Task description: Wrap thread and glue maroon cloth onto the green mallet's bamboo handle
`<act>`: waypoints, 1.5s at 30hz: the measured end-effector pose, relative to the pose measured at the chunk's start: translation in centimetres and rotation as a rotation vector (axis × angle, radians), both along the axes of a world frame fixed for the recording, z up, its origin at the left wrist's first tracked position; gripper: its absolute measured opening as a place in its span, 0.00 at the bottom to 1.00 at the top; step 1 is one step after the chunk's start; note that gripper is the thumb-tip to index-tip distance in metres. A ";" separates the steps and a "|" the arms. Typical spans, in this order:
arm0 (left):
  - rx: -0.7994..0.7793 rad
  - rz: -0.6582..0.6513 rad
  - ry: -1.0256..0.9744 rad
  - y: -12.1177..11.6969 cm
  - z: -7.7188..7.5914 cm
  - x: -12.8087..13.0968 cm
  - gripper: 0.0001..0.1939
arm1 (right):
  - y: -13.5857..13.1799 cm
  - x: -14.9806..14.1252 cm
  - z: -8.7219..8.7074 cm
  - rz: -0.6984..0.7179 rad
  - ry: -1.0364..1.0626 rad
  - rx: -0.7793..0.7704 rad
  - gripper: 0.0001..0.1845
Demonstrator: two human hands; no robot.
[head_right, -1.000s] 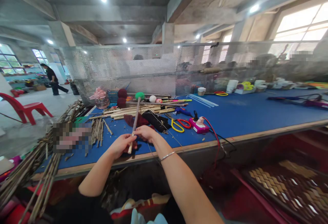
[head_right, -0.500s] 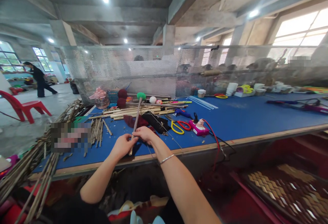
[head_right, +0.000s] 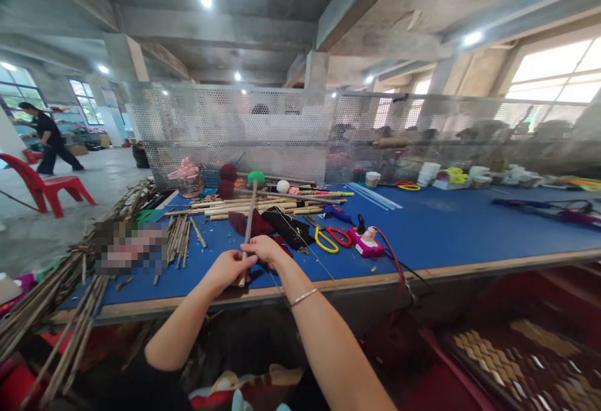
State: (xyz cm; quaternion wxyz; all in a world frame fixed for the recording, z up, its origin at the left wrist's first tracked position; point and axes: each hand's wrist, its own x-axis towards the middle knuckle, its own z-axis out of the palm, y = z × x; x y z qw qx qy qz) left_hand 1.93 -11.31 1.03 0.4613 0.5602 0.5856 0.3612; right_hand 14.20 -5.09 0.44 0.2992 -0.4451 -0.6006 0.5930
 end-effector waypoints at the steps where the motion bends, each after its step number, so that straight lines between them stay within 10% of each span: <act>1: 0.061 0.043 0.092 0.0 -0.1 0.1 0.18 | 0.0 0.0 -0.1 -0.008 0.008 0.006 0.16; 10: -0.186 -0.067 -0.378 0.0 0.0 -0.6 0.13 | 0.2 1.0 0.5 0.154 0.096 -0.072 0.14; 19: 0.065 0.003 0.038 0.4 -0.1 -1.2 0.19 | -0.3 0.4 1.1 0.046 -0.015 -0.063 0.14; 45: -0.057 -0.037 -0.210 0.9 -0.5 -1.4 0.21 | 0.4 -0.1 0.8 0.024 -0.010 -0.125 0.13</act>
